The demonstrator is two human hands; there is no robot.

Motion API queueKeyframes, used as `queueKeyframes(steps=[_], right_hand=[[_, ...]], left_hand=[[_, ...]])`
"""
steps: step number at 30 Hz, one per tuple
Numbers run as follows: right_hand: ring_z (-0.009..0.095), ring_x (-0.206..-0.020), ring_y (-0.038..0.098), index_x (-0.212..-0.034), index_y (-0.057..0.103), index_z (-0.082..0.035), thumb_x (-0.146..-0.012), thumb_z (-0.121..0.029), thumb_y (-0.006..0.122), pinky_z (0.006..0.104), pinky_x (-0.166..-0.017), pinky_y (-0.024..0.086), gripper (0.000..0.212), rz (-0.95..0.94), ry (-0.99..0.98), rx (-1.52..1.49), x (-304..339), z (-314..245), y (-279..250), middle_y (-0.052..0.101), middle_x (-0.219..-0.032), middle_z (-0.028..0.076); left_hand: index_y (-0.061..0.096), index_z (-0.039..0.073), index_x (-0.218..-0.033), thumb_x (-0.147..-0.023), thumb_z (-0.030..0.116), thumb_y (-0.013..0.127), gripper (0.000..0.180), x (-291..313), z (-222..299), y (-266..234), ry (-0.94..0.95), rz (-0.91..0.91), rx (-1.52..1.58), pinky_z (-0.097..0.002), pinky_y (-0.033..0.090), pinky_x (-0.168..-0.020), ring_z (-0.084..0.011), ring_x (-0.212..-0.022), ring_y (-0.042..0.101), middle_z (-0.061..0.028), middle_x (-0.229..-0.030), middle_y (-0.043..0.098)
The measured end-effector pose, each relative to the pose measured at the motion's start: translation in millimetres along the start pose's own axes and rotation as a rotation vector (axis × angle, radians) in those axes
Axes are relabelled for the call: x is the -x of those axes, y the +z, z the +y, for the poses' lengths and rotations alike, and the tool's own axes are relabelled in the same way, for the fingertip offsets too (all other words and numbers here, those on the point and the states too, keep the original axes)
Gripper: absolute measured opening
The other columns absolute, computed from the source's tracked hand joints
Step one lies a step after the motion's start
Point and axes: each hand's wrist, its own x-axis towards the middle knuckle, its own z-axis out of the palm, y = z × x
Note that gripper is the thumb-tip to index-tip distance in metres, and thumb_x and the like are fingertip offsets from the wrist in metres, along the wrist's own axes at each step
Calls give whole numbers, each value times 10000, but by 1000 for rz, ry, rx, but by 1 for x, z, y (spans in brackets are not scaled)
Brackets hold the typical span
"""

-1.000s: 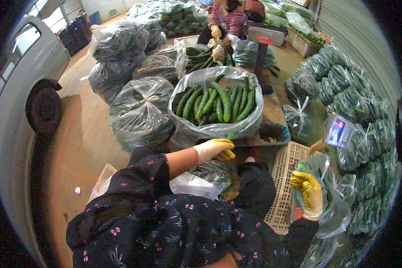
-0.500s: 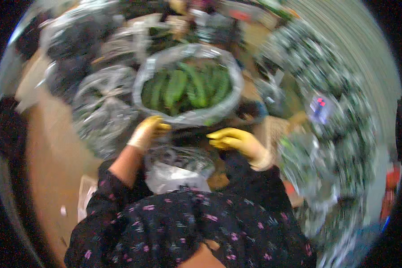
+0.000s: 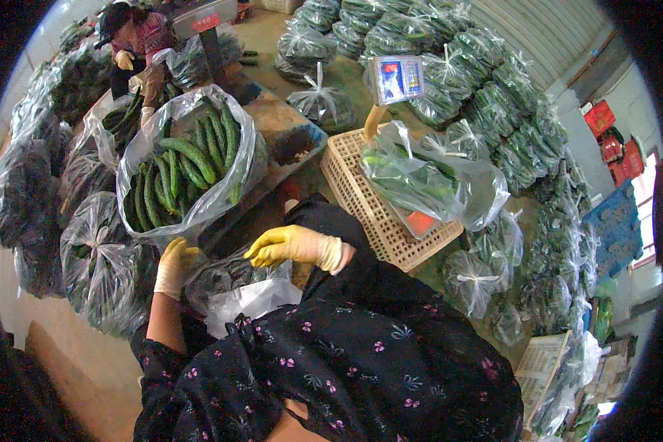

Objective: The person sorts cucumbers by hand from large sacks, places them into plastic bags, and weighs the bags on an electronic scale.

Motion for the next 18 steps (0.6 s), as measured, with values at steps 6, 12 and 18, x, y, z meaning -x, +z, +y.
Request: queueKeyframes(steps=[6,12,18], right_hand=[[186,-1020,610,-1172,575,22,-923,-142,565,313,-928,469,298,288,-269,74,81,-36,-13,637,-1106,107],[192,-1007,614,-1158,586,0,-884,-123,606,293,-909,465,301,1114,-584,285,214,-54,-93,641,-1095,112],[351,-1043,582,-1277,506,-79,-686,-299,759,403,-919,450,679,1416,159,1110,276,-7,-178,594,-1138,194]], left_hand=[[504,66,-1233,-903,271,567,394,12,-12,4,-56,-84,54,-293,479,-670,-188,-744,613,-107,-928,669],[523,67,-1222,-917,279,545,372,39,33,94,-115,-175,-135,-289,481,-717,-172,-776,606,-79,-957,654],[523,41,-1239,-902,332,584,450,28,61,286,63,-566,-454,-256,437,-809,-123,-919,554,-49,-1073,614]])
